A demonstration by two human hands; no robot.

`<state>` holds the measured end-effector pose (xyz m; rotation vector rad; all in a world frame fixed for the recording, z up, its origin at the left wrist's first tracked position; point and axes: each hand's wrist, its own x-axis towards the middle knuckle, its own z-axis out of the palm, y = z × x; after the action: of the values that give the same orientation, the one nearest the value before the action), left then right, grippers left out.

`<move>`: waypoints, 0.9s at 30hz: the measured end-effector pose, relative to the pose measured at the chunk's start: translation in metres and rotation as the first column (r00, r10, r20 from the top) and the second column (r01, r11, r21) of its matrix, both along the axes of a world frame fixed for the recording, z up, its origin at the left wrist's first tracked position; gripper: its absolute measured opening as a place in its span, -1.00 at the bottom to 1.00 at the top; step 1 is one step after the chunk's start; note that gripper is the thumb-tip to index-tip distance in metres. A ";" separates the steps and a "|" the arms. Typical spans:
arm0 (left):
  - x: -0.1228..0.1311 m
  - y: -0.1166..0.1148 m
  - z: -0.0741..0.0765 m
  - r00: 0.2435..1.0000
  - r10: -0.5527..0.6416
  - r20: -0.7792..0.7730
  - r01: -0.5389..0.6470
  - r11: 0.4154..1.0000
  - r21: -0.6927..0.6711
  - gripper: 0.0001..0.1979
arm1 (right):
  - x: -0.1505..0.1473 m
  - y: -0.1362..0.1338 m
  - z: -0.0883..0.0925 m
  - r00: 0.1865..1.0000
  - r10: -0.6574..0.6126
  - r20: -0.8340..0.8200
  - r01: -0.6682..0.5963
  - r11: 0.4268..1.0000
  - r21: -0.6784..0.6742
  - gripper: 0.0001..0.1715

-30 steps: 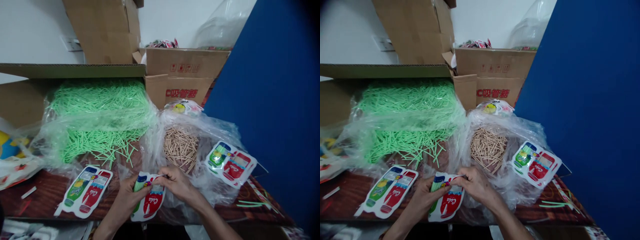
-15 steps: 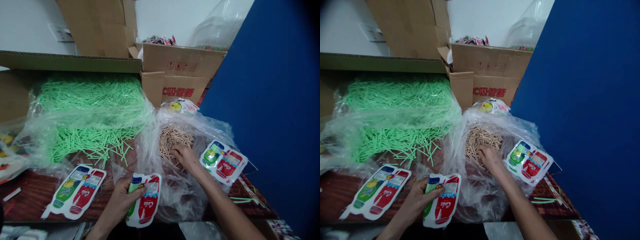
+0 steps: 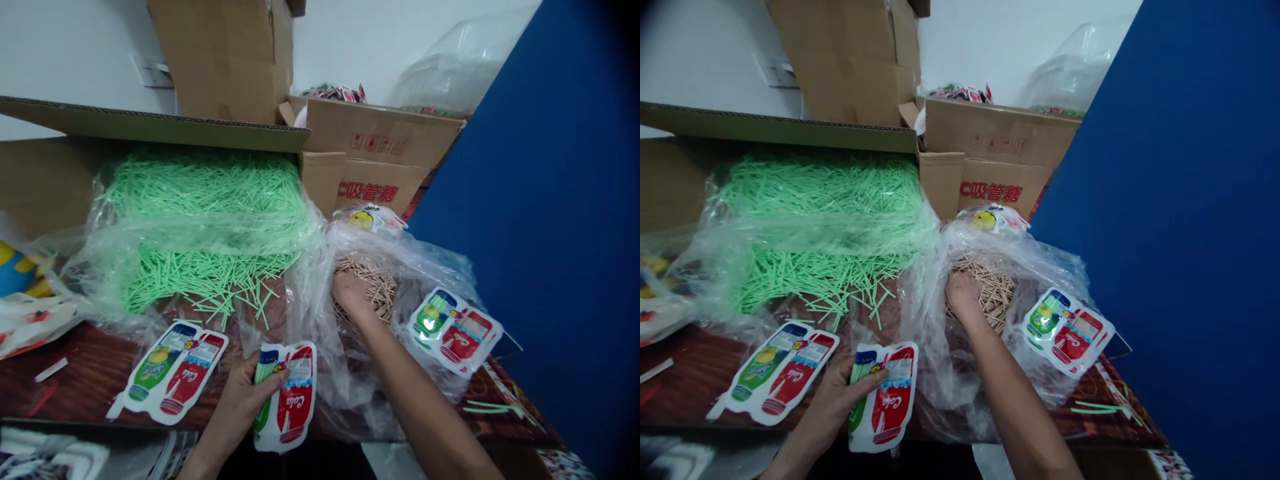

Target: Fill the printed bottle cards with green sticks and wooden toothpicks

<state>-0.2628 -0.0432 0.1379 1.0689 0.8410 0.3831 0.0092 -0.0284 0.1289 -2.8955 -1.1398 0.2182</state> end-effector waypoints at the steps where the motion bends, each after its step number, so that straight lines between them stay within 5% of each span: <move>1: -0.001 0.000 0.000 1.000 0.012 0.006 -0.012 1.000 -0.008 -0.72 | -0.002 0.000 -0.001 1.000 -0.006 0.004 0.006 1.000 0.000 -0.58; 8: -0.006 0.003 0.002 0.998 0.042 0.052 -0.043 0.999 0.018 -0.72 | -0.011 -0.004 -0.005 0.999 0.004 -0.040 -0.002 0.998 0.064 -0.56; 16: -0.007 -0.001 0.006 0.997 0.050 0.066 -0.051 0.999 0.017 -0.74 | 0.022 -0.024 -0.004 0.956 0.071 -0.284 0.014 0.957 0.288 -0.68; 27: 0.006 -0.007 -0.004 0.999 -0.030 0.021 0.030 0.999 -0.015 -0.75 | 0.023 -0.081 -0.020 0.767 0.289 -0.572 0.248 0.690 0.681 -0.61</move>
<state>-0.2573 -0.0506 0.1339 1.0604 0.8077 0.3608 0.0326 -0.1095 0.1091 -1.8380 -0.8396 0.5625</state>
